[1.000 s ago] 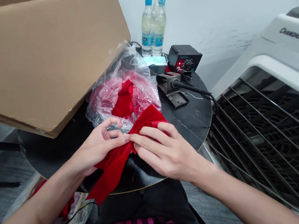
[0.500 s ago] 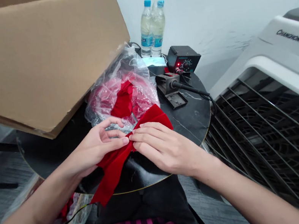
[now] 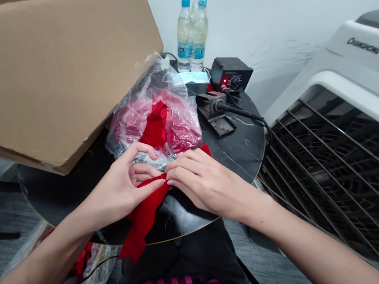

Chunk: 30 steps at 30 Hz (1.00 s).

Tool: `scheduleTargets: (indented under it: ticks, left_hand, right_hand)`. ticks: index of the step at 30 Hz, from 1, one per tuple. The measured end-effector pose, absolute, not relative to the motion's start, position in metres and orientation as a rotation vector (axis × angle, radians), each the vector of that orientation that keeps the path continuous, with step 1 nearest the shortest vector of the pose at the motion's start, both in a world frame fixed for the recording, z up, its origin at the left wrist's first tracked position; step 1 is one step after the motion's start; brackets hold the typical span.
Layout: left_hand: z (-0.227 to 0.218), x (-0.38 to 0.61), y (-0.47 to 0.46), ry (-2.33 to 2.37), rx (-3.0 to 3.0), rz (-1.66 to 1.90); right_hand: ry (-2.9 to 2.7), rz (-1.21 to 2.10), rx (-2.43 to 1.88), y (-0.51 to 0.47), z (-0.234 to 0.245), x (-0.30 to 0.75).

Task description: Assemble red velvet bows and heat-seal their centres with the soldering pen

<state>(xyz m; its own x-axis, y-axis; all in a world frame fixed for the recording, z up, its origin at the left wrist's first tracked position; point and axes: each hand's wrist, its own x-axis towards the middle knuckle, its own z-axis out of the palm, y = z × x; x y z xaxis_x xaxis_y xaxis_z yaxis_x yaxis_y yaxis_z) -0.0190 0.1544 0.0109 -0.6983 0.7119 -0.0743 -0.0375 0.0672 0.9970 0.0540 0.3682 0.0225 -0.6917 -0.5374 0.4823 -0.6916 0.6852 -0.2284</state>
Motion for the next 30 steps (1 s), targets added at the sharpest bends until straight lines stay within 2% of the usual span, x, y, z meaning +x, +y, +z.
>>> scheduleTargets:
  ticks: [5, 11, 15, 19, 23, 27, 30]
  left_hand:
    - [0.014, -0.020, 0.151, 1.797, 0.753, 1.680]
    - [0.023, -0.027, 0.148, 1.855, 0.872, 1.640]
    - [0.028, -0.019, 0.146, 2.188, 0.923, 1.459]
    - [0.024, -0.009, 0.145, 2.571, 1.343, 1.372]
    - [0.012, -0.008, 0.142, 2.759, 1.866, 1.066]
    - [0.008, -0.012, 0.130, 2.816, 2.206, 0.675]
    - [0.026, -0.011, 0.110, 2.809, 1.979, 0.889]
  right_hand:
    - [-2.537, 0.393, 0.838, 0.365, 0.026, 0.053]
    - [-2.549, 0.488, 0.947, 0.367, 0.030, 0.047]
    - [-2.525, 0.477, 0.923, 0.370, 0.026, 0.042]
    - [-2.533, 0.564, 0.841, 0.371, 0.023, 0.042]
    - [-2.527, 0.706, 0.742, 0.369, 0.021, 0.043]
    - [-2.516, 0.699, 0.707, 0.368, 0.014, 0.043]
    - [-2.503, 0.664, 0.698, 0.371, 0.010, 0.044]
